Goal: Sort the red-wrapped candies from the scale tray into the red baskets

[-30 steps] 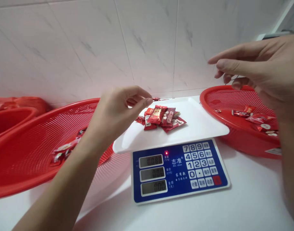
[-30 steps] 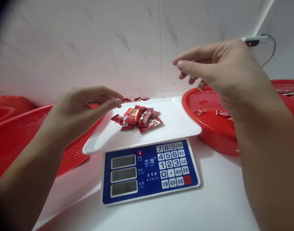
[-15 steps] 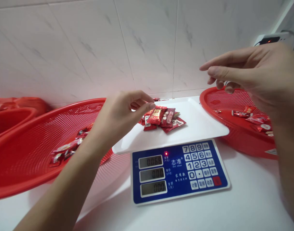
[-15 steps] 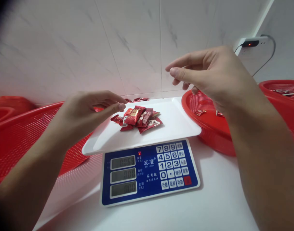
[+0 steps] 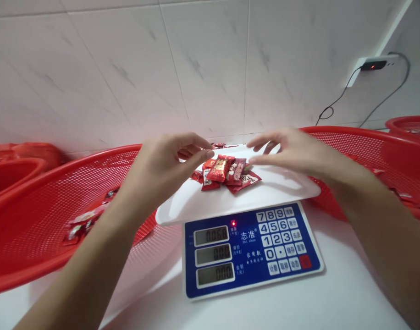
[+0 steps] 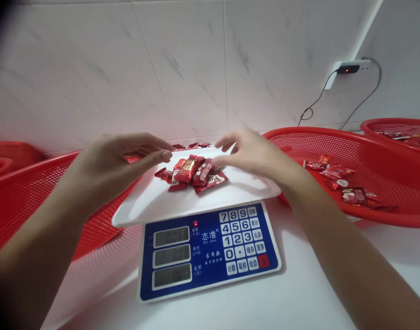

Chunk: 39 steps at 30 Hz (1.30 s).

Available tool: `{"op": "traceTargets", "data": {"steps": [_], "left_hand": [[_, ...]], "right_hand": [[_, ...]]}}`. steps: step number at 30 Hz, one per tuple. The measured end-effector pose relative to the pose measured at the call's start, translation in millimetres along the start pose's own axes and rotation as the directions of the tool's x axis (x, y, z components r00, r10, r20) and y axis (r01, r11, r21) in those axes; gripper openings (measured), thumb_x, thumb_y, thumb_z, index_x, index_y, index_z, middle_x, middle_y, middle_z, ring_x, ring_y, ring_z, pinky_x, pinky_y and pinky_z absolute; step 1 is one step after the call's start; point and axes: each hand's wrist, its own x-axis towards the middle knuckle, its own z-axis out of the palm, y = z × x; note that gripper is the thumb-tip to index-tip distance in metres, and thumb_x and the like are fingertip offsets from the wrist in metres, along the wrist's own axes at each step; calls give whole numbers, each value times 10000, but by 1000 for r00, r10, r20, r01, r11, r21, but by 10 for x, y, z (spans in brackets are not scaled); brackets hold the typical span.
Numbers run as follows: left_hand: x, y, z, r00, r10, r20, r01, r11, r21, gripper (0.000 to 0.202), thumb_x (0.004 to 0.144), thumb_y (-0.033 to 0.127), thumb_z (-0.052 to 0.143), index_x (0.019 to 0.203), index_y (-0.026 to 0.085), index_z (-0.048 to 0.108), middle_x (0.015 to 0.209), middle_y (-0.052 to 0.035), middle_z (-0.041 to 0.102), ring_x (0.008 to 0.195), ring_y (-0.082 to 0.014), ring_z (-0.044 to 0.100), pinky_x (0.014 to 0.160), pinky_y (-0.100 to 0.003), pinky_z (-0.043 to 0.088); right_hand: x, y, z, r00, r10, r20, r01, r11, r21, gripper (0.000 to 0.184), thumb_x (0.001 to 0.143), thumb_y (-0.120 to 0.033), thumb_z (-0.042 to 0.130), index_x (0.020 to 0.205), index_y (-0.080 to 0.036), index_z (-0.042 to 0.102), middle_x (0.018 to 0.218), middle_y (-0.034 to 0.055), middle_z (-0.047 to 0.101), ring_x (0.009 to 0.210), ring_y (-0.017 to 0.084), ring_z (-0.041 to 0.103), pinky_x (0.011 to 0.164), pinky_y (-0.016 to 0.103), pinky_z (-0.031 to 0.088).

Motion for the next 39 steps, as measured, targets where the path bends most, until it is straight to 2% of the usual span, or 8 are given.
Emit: {"op": "traceTargets", "data": {"steps": [5,12,17,24,29,32,36,39], "left_hand": [[-6,14,-44,1000,-17,-1,17,999,-42,180,858,333,652,883,240,804,851,-31,800,785,-200,709,653,-288,521],[9,-78,-2,1000,-1,5,1,992,127,179,866,285,636,936,241,795,941,-56,799,849,-232,721,767,-335,531],[3,-306,138,955,0,297,-119,916,382,212,834,181,577,857,262,772,807,-64,765,766,-252,707,736,-341,502],[-33,-168,-40,986,-61,153,-41,809,586,195,925,189,543,985,214,727,733,-68,733,591,-259,642,556,-344,412],[-159,237,-26,957,142,-254,-162,985,-57,169,886,228,757,1006,261,643,948,31,817,875,-179,773,715,-257,571],[-233,322,55,899,280,-336,-326,941,-89,212,861,206,788,888,281,592,830,80,785,785,-150,773,692,-247,603],[-196,226,98,902,356,-243,-379,924,-55,109,917,348,740,944,285,655,933,39,785,886,-189,769,830,-308,620],[-11,116,179,978,207,33,-205,978,-49,707,828,574,774,1428,279,546,1454,-98,636,1362,-357,582,1093,-487,510]], "right_hand": [[95,97,161,964,38,262,-4,992,-128,753,620,-643,829,1244,-232,732,1260,101,711,1126,344,656,860,404,529],[52,43,147,942,80,325,-30,987,-158,541,667,-614,804,1047,-235,741,1020,77,740,893,293,680,712,364,486],[30,55,85,950,54,306,-10,989,-146,717,637,-667,806,1216,-252,722,1180,95,723,1050,334,669,820,412,524],[-34,11,-18,996,-24,83,28,999,-45,601,702,-546,811,1204,-222,746,1159,113,730,1065,334,681,886,458,562],[-277,-290,-45,972,-236,22,200,868,455,390,857,-446,747,1197,-256,732,1076,30,762,989,256,732,834,383,600],[-403,-482,4,968,-247,41,179,798,575,255,898,-413,735,1089,-245,738,963,-11,772,899,213,749,775,336,605],[-415,-460,-70,956,-262,-130,292,859,420,169,881,-345,782,950,-193,756,890,20,775,793,178,726,709,301,573],[-378,-128,-375,899,-161,-407,194,980,40,164,850,-339,797,916,-192,767,866,43,774,733,169,686,616,306,483]]}}
